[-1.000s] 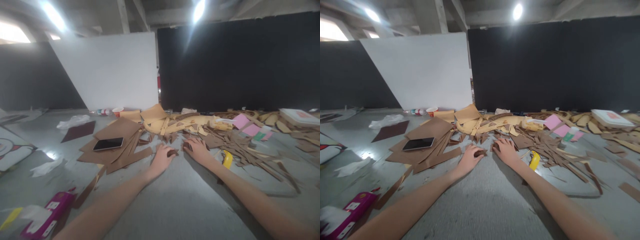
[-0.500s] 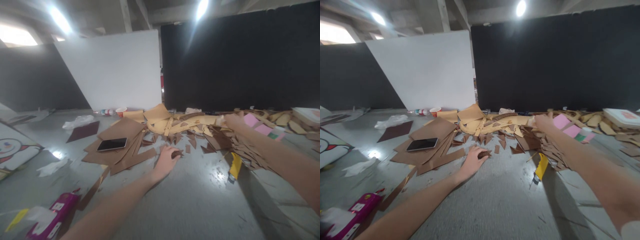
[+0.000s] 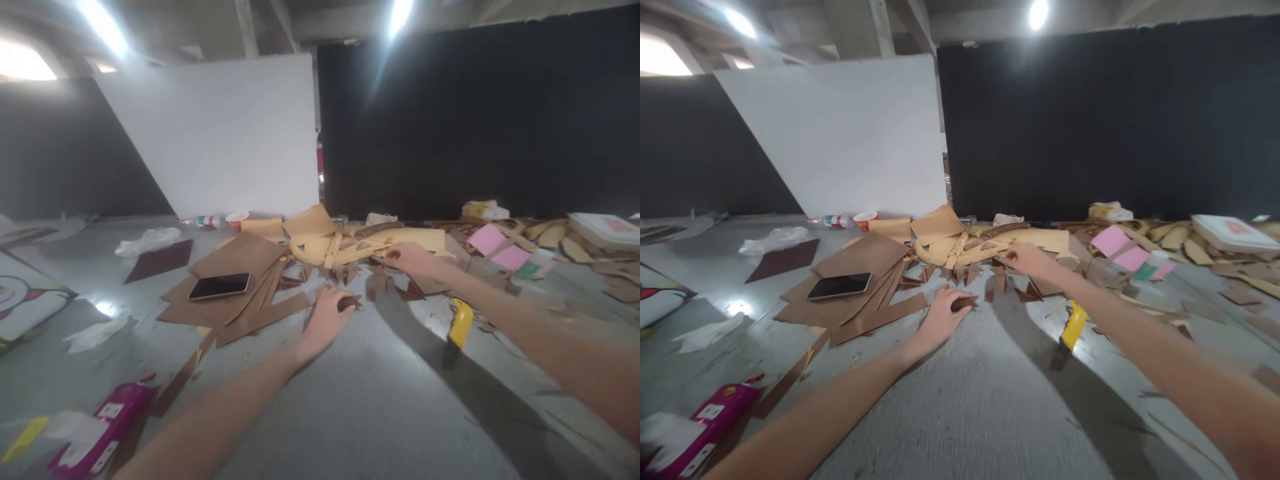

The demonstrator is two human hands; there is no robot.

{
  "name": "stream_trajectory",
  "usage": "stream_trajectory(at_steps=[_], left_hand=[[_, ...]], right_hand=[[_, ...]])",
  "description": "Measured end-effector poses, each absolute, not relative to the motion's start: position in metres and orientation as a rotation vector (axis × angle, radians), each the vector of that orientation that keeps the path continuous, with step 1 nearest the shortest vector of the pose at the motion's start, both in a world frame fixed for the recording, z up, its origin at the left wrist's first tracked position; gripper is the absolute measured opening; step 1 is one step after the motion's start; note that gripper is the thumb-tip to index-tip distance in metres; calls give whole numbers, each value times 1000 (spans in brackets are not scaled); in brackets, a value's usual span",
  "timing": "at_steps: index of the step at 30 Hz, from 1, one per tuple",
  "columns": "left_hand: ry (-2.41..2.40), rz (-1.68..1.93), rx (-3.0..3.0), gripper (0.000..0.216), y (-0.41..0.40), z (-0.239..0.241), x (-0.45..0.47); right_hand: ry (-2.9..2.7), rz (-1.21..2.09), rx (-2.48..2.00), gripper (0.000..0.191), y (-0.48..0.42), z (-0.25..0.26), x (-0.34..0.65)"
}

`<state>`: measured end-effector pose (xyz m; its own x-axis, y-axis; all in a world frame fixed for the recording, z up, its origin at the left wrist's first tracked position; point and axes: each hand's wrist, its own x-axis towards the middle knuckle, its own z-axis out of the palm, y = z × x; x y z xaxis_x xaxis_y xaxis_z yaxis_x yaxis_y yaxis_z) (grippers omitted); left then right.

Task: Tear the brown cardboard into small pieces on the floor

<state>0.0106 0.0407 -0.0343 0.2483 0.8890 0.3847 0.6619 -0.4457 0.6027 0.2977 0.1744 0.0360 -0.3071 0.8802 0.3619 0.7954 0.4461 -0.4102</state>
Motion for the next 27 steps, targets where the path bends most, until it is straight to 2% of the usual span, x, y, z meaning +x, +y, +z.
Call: stream_trajectory(at_steps=[3,5,7,11,14,20,27], left_hand=[[1423,1011,2201,17,40,-29,12],[1417,1021,2186,16,39,-25,12],[1399,1028,2158,15,37,-22,13],[1252,1051,2064,24,33,-18,13],[1193,1088,1997,36,29,-16,13],[1174,1139,1996,28,25,-14,14],[1134,1225,1796,33,33,-26,11]], right_hand=[[-2374,119,-1301,21,126,-6,257],[-2280,37,-1369,27,100,-24,240],[-2145,94,-1389,26,82,-33,231],[-2029,437,-1119,31,60,-36,225],[-1911,505,-1066,28,49,-33,225],[-1872,512,-990,25,39,-25,229],[-1861,566,-967,28,43,-30,228]])
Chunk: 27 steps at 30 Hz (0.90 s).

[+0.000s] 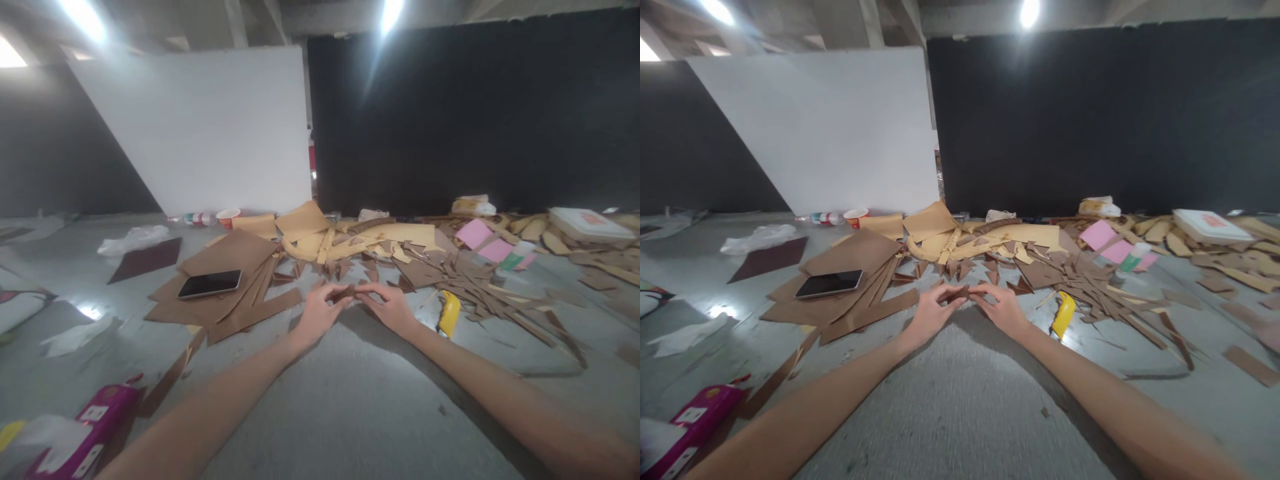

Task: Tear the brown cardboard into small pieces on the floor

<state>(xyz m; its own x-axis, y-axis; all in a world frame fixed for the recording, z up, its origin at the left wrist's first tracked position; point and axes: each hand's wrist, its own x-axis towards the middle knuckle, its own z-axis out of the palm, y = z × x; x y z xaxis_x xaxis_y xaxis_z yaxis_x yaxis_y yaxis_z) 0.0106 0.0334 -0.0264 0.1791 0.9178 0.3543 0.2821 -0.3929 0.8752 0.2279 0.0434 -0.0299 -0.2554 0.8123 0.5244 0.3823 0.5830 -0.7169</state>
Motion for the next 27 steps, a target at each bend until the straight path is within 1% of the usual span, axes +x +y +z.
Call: stream_trajectory(at_steps=[5,10,11,14,17,20,21,23,25,27], left_hand=[[1105,1208,1713,36,38,-34,8],[1081,1193,1732,40,35,-28,7],[1070,1197,1757,39,33,-26,8],[1059,1204,1880,27,30,-19,9],[1130,1178,2039,19,29,-16,10],[1193,1102,2203,15,30,-20,10],[1205,1071,2254,17,32,-22,10],[1244,1040,2328,25,35,-29,10],[1299,1068,2362,38,37,-34,10],[1320,1110,2371,43,38,-37,10]], right_hand=[[-1867,584,-966,25,45,-34,229],[-1889,587,-974,24,44,-34,228],[-1892,588,-974,24,43,-34,228],[-1919,552,-950,23,43,-31,229],[-1916,379,-1008,28,50,-29,236],[-1843,30,-1311,32,62,-34,246],[-1826,-84,-1437,34,67,-37,249],[-1862,-194,-1623,38,74,-43,253],[-1926,-215,-1689,32,77,-49,255],[-1977,-207,-1670,23,79,-53,256]])
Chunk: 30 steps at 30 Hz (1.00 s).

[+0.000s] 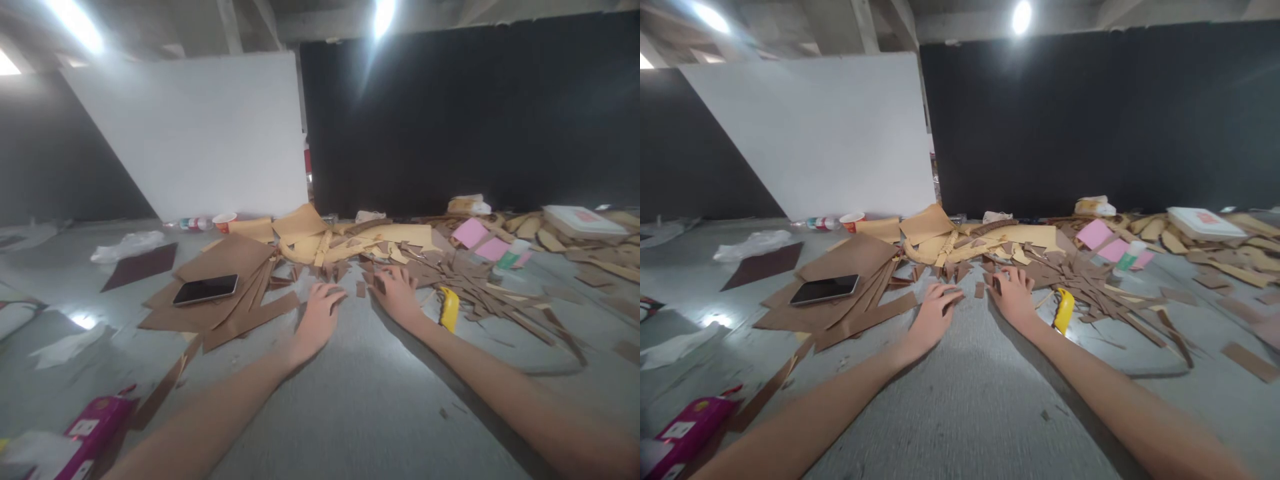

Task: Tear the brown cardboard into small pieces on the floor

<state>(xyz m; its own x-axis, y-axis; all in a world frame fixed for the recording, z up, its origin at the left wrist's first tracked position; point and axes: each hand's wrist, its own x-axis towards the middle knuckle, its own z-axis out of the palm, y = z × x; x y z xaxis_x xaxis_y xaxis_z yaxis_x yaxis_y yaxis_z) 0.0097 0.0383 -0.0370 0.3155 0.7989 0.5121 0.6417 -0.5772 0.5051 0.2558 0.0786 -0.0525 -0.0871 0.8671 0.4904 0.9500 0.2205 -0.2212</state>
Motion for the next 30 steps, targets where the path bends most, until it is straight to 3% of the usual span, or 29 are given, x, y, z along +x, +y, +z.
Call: stream_trajectory(at_steps=[11,16,19,30], left_hand=[[1057,991,2432,36,23,-25,15],[1477,1262,2358,45,31,-31,8],[1660,1229,2156,51,41,-40,0],[1480,1338,1882,38,45,-37,-2]], right_hand=[[-1922,-159,-1506,24,83,-57,258],[-1912,-132,-1479,22,82,-53,258],[-1910,-138,-1512,18,79,-50,257],[-1916,-204,-1540,24,75,-47,252]])
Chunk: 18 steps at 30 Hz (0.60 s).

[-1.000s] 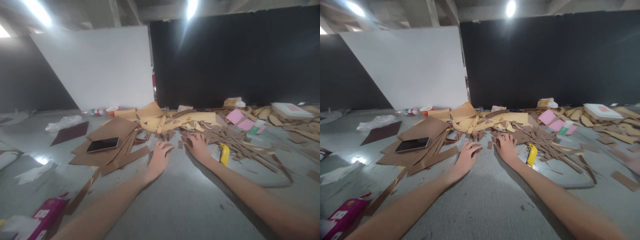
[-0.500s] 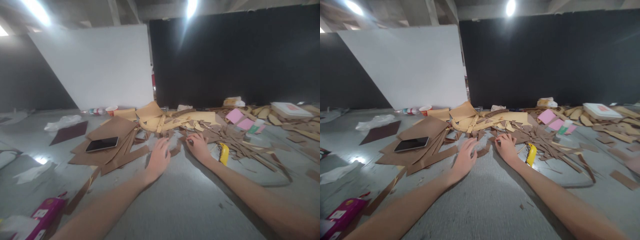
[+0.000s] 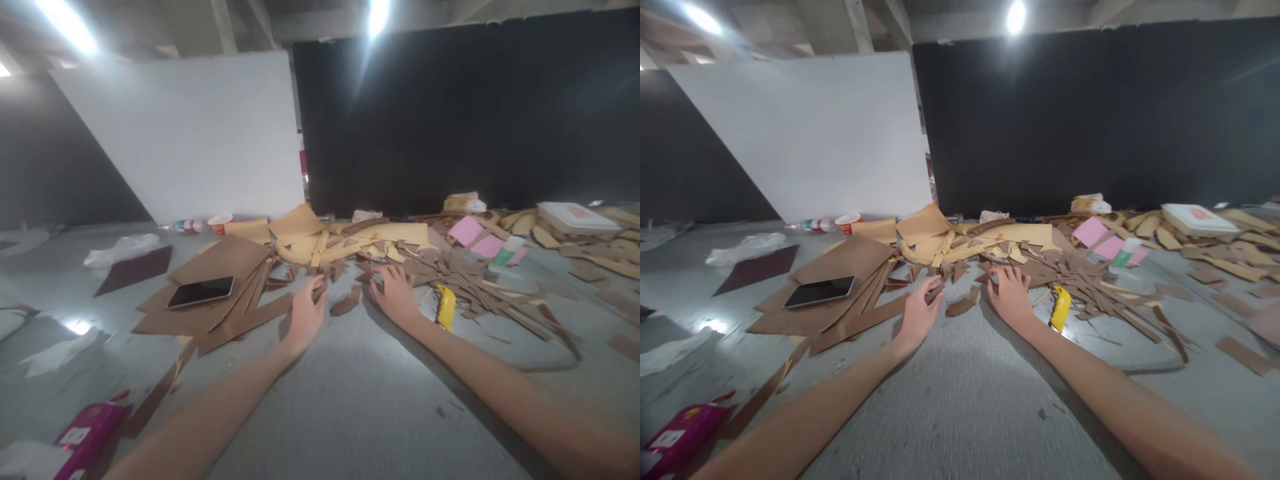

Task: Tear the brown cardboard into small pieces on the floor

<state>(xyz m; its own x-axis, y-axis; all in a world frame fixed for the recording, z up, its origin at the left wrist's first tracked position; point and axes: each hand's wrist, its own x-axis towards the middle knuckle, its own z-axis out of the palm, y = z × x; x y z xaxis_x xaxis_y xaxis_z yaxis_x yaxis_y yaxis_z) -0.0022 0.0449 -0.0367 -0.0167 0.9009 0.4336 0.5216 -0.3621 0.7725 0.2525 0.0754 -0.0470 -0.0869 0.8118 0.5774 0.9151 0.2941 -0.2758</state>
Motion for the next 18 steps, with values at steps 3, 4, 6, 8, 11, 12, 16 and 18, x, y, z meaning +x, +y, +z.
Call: stream_trajectory(at_steps=[3,4,6,8,11,12,16,18], left_hand=[[1488,1371,1833,42,46,-36,-3],[1484,1378,1831,42,47,-36,-3],[1502,1397,1855,42,47,-36,-5],[1576,1425,1914,46,46,-35,-5],[1709,1471,2019,53,42,-31,-4],[1719,1480,2055,53,40,-30,-2],[1523,1457,2241,46,31,-26,7],[1404,1365,2324,43,28,-26,11]], right_hand=[[-1899,-219,-1619,22,79,-52,256],[-1909,-205,-1628,21,79,-53,257],[-1936,-167,-1631,19,81,-55,258],[-1953,-136,-1637,19,82,-55,258],[-1938,-123,-1660,19,83,-55,256],[-1925,-130,-1659,21,83,-54,256],[-1996,-191,-1547,32,81,-52,253],[-2075,-207,-1471,27,79,-50,251]])
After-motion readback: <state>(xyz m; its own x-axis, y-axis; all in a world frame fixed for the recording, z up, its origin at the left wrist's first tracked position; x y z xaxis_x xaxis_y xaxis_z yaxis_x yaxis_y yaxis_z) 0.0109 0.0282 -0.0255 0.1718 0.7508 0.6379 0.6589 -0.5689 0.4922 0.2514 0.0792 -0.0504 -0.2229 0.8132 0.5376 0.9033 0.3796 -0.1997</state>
